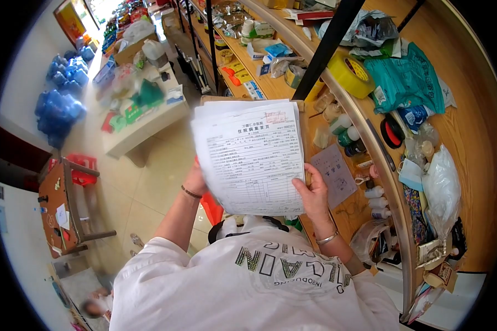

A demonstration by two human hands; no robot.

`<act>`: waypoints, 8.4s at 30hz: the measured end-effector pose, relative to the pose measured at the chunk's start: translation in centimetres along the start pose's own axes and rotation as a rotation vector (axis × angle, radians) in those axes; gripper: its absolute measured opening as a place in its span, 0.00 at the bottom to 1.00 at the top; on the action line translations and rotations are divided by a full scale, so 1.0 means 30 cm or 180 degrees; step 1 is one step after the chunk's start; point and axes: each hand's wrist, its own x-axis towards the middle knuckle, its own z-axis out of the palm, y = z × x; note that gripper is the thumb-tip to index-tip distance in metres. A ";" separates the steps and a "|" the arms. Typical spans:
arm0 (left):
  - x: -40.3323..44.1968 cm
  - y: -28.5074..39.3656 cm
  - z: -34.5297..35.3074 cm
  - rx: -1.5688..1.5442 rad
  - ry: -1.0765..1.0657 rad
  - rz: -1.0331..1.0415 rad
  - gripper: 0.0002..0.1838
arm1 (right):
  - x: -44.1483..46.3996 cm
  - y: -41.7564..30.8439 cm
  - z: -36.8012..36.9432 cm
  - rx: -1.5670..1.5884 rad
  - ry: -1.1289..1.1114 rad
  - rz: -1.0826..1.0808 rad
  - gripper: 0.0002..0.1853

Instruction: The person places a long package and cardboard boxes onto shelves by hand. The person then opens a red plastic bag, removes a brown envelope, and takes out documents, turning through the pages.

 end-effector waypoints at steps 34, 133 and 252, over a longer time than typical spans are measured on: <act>-0.025 0.000 -0.022 0.0010 -0.0032 -0.0021 0.20 | -0.036 -0.018 0.018 -0.0142 -0.0034 -0.0015 0.19; 0.035 0.085 0.083 -0.0023 0.0498 -0.0321 0.19 | 0.030 0.017 0.034 0.0015 0.0367 0.0130 0.14; 0.007 0.120 0.124 0.0239 0.0305 -0.0238 0.23 | -0.003 0.047 0.019 0.0487 0.0452 0.0336 0.08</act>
